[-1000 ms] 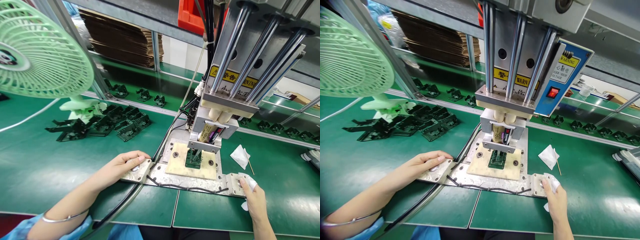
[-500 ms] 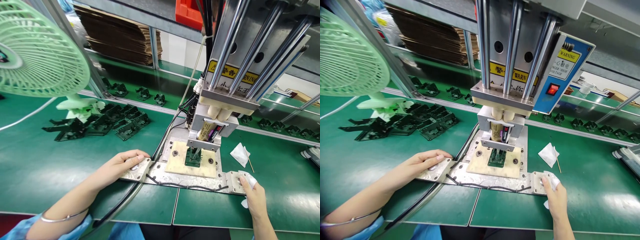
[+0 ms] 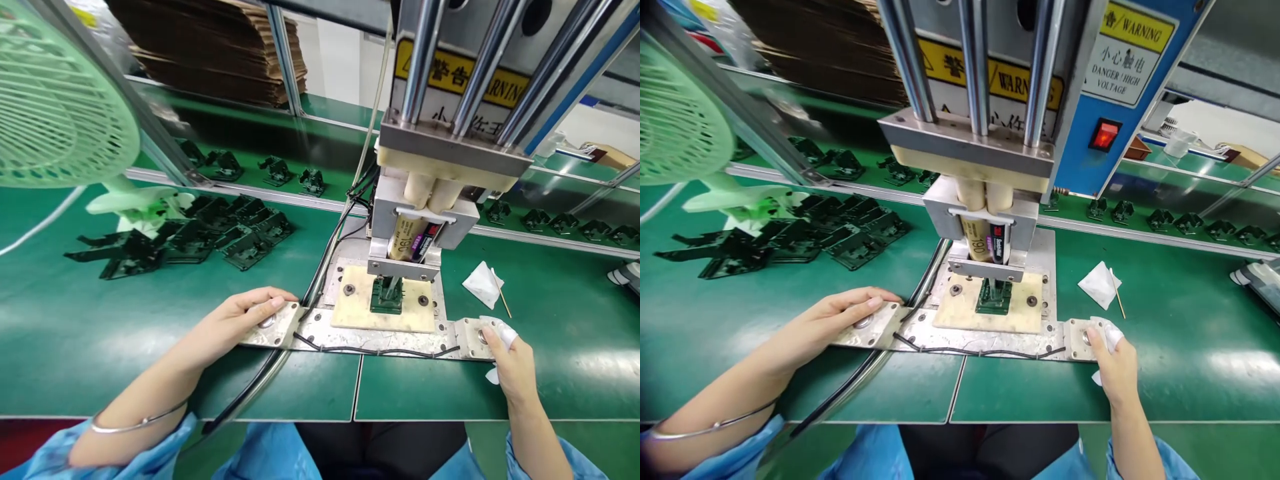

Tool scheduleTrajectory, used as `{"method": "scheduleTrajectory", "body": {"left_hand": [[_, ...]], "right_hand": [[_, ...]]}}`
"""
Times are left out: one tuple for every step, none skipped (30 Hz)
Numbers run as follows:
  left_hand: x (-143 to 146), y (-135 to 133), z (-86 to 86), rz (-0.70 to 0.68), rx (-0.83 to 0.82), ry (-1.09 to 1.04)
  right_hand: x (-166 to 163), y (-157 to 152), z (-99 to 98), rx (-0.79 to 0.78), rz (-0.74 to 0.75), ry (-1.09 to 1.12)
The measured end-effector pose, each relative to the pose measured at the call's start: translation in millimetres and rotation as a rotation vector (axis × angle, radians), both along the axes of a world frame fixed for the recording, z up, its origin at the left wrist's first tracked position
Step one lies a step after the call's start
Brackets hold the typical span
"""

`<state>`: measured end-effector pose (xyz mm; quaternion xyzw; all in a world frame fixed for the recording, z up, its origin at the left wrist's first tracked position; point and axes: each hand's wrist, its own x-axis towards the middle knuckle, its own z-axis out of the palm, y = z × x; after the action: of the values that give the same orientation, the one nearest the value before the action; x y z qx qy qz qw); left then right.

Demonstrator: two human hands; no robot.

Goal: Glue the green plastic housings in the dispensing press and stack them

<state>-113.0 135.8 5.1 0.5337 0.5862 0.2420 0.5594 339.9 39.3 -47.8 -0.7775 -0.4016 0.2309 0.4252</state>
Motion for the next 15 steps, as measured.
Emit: {"method": "scheduleTrajectory", "body": {"left_hand": [[0.5,0.1,0.2,0.005,0.0,0.0],[1.0,0.2,0.5,0.013,0.003,0.003],[1.5,0.3,0.9,0.023,0.006,0.006],[1.9,0.3,1.2,0.032,0.012,0.009],[2.2,0.2,1.5,0.036,0.016,0.013],[2.3,0.1,1.7,0.034,0.023,0.016],[2.2,-0.1,1.8,0.032,0.028,0.018],[2.0,-0.3,1.8,0.03,0.033,0.022],[1.7,-0.7,1.7,0.029,0.034,0.025],[1.4,-1.2,1.6,0.029,0.034,0.029],[1.0,-1.7,1.6,0.031,0.033,0.031],[0.8,-2.3,1.5,0.034,0.029,0.029],[0.8,-2.7,1.6,0.037,0.023,0.024],[0.9,-3.1,1.8,0.041,0.019,0.016],[1.2,-3.4,2.1,0.044,0.017,0.007]], "right_hand": [[-0.9,-0.1,0.7,0.0,-0.003,-0.003],[-1.8,-0.3,1.2,0.001,-0.006,-0.007],[-2.5,-0.5,1.5,0.0,-0.008,-0.009],[-2.9,-0.7,1.5,-0.002,-0.01,-0.011],[-2.9,-1.0,1.3,-0.007,-0.015,-0.011],[-2.7,-1.3,1.0,-0.012,-0.02,-0.011],[-2.3,-1.7,0.6,-0.016,-0.023,-0.013],[-1.8,-2.0,0.3,-0.018,-0.025,-0.018],[-1.4,-2.4,0.1,-0.018,-0.025,-0.025],[-1.1,-2.6,0.2,-0.015,-0.025,-0.031],[-1.0,-2.7,0.4,-0.008,-0.022,-0.034],[-1.0,-2.6,0.8,0.001,-0.017,-0.035],[-1.2,-2.5,1.4,0.006,-0.01,-0.032],[-1.5,-2.2,1.9,0.011,-0.003,-0.028],[-1.9,-1.9,2.4,0.016,0.001,-0.026]]}}
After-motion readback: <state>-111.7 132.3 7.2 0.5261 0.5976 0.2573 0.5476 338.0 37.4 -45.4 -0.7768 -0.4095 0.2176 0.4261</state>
